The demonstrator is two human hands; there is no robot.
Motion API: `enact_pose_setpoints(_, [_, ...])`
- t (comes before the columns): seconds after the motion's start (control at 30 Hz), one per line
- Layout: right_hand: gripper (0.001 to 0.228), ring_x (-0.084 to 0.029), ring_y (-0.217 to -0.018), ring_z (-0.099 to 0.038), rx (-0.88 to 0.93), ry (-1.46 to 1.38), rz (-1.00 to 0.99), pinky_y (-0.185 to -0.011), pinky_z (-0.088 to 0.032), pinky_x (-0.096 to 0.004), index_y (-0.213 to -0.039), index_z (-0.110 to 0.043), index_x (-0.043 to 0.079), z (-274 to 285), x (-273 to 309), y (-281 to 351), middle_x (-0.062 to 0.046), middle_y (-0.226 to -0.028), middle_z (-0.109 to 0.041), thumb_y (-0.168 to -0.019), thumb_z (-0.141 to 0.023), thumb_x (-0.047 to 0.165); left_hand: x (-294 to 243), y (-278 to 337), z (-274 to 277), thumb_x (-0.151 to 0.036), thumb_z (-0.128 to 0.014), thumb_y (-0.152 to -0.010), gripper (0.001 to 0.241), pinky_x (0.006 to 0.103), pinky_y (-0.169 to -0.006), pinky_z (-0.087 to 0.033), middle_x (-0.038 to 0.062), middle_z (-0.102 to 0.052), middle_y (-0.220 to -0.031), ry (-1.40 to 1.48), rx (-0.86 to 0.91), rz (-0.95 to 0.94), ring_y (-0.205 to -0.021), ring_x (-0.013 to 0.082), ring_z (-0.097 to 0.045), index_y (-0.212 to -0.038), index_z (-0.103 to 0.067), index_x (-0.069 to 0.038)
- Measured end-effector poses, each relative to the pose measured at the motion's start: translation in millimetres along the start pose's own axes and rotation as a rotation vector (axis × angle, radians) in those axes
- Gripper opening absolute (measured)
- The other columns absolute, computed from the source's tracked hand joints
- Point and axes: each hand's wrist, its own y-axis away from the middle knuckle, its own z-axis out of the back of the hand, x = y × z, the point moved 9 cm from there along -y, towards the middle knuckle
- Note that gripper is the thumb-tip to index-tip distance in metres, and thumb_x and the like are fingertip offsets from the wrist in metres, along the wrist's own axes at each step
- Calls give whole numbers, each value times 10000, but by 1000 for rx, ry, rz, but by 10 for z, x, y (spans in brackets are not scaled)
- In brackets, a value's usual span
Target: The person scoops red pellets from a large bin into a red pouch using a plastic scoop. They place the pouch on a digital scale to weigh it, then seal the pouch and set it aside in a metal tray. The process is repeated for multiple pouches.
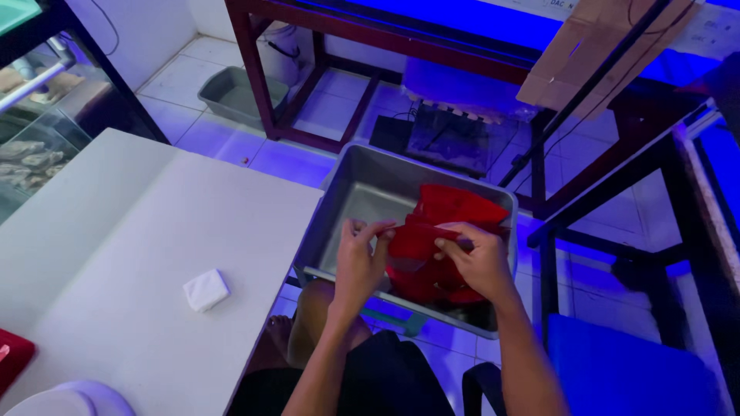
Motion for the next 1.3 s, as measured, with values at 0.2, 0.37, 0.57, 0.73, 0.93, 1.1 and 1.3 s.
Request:
enact_pose_setpoints(0.2, [161, -442, -1176, -830, 112, -9, 3, -1090, -604, -548, -1192, -888, 33, -243, -101, -278, -212, -1179, -905, -1070, -791, 76, 337, -66, -214, -193, -655, -1098, 381, 559, -901, -645, 107, -779, -717, 154, 155, 276, -836, 403, -865, -1426, -834, -268])
enact_pose_setpoints(0.37, [178, -416, -1245, -807, 118, 3, 17, -1138, -579, -552, -1225, -877, 44, -279, -243, -446, -184, -1256, -890, -1106, -758, 100, 607, -210, -331, -218, -656, -1096, 347, 512, -891, -644, 138, -824, -789, 221, 162, 335, -823, 374, -868, -1384, -848, -241])
enact_pose_setpoints(0.57, [254, -336, -1289, -799, 96, -1, 84, -1141, -591, -494, -1327, -856, 147, -133, -272, -568, -103, -1358, -854, -1087, -782, 118, 514, -367, -341, -156, -691, -1045, 354, 526, -888, -650, 87, -865, -822, 165, 63, 274, -895, 383, -853, -1280, -902, -317])
enact_pose_setpoints(0.73, [515, -469, -1271, -774, 132, 8, -7, -1176, -546, -645, -1560, -673, 66, 111, -528, -436, -262, -1520, -706, -1057, -780, 66, 392, -306, -244, -60, -715, -1019, 417, 489, -865, -651, 98, -873, -810, 177, 35, 225, -862, 356, -852, -1296, -905, -308])
enact_pose_setpoints(0.93, [756, -598, -1537, -555, 692, 449, -286, -1311, -423, -694, -1621, -602, 52, 3, -1178, 257, -352, -1595, -628, -961, -913, 248, 258, -271, -283, -61, -669, -1055, 424, 384, -873, -647, 75, -876, -800, 287, 87, 306, -816, 191, -787, -1304, -914, -301])
enact_pose_setpoints(1.1, [681, -535, -1533, -574, 855, 527, -279, -1317, -451, -642, -1559, -653, 73, -257, -1717, 750, -269, -1591, -657, -957, -935, 219, -35, -203, -302, -71, -696, -1061, 417, 444, -867, -663, 128, -898, -866, 307, 155, 318, -817, 221, -818, -1316, -927, -306])
enact_pose_setpoints(1.3, [473, -415, -1489, -650, 745, 602, -329, -1235, -555, -570, -1498, -733, 251, -185, -2137, 793, -75, -1561, -729, -1031, -764, 184, -225, -167, -322, -36, -679, -1028, 456, 463, -988, -652, 141, -921, -979, 318, 178, 271, -1004, 268, -857, -1334, -917, -277])
